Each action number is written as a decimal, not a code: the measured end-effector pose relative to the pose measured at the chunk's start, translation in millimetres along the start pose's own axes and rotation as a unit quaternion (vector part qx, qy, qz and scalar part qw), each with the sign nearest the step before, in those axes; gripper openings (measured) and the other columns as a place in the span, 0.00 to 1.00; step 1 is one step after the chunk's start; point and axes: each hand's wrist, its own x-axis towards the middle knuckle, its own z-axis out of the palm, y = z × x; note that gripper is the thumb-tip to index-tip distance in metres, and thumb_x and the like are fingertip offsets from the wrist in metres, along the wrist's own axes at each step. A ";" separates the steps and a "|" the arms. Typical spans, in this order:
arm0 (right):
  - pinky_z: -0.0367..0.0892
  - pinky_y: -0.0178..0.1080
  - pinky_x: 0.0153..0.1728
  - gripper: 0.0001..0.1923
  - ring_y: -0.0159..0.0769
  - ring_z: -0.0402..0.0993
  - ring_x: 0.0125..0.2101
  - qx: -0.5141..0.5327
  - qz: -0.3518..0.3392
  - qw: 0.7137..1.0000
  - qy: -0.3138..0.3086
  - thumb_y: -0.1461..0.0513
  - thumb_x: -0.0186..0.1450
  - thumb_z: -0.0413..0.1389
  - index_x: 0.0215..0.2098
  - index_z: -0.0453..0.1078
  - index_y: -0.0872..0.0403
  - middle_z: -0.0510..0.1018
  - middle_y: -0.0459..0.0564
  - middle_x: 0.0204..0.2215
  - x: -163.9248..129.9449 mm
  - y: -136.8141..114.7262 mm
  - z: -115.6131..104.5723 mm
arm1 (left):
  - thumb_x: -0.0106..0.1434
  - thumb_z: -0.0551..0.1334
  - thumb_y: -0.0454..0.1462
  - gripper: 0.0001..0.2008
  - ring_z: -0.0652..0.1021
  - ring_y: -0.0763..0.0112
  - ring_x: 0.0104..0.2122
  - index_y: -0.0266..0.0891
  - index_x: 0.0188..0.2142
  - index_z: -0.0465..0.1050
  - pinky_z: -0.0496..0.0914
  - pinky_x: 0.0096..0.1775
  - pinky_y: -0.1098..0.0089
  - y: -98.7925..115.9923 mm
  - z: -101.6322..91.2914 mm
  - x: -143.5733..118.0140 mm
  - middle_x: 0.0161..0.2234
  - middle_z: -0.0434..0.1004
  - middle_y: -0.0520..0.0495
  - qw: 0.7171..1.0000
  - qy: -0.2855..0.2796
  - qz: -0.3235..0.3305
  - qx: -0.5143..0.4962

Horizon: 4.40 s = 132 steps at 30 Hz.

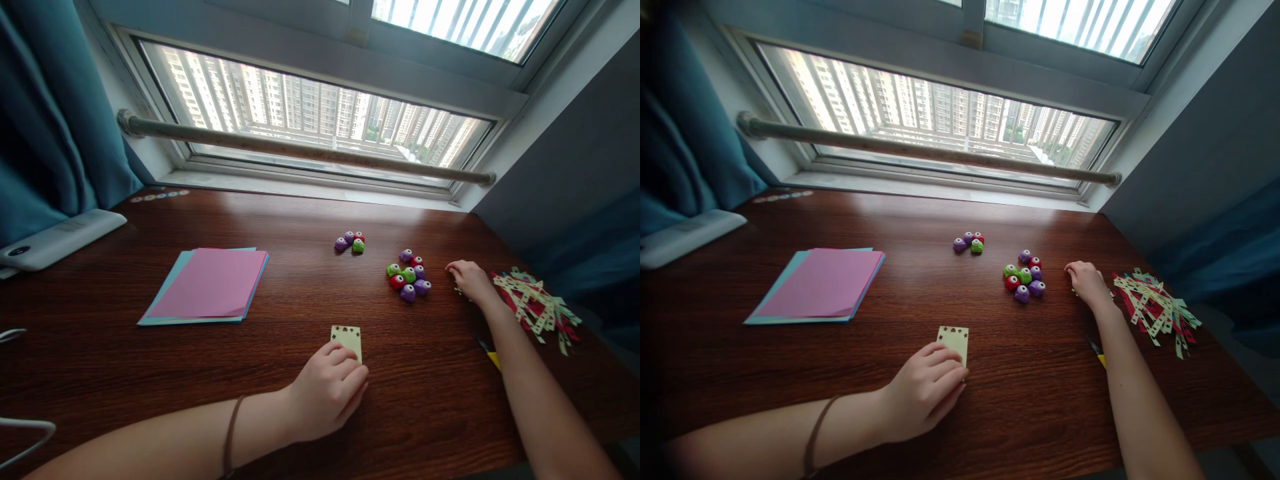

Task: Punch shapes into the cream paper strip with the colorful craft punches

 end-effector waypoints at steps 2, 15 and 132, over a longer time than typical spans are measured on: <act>0.60 0.37 0.39 0.13 0.37 0.68 0.39 -0.012 -0.001 1.000 -0.015 0.63 0.63 0.46 0.36 0.73 0.55 0.76 0.52 0.37 -0.1 2.6 0.4 | 0.63 0.52 0.31 0.07 0.74 0.67 0.33 0.36 0.36 0.68 0.67 0.39 0.64 -0.3 0.3 -0.1 0.27 0.74 0.47 1.000 -0.003 0.000 -0.003; 0.61 0.35 0.38 0.15 0.36 0.70 0.38 -0.053 0.007 0.997 -0.052 0.65 0.57 0.47 0.36 0.74 0.54 0.77 0.51 0.38 6.4 8.3 -14.1 | 0.63 0.52 0.31 0.07 0.73 0.66 0.33 0.36 0.36 0.67 0.66 0.38 0.63 -0.7 0.7 -0.5 0.28 0.74 0.47 1.000 -0.012 -0.003 -0.008; 0.69 0.43 0.45 0.17 0.39 0.70 0.45 0.511 -0.068 0.856 -0.031 0.61 0.63 0.53 0.51 0.62 0.50 0.72 0.52 0.46 -120.0 -201.0 -12.0 | 0.66 0.52 0.43 0.32 0.43 0.56 0.64 0.40 0.64 0.37 0.34 0.59 0.47 -17.1 -15.3 5.7 0.62 0.54 0.46 0.983 -0.153 -0.100 -0.030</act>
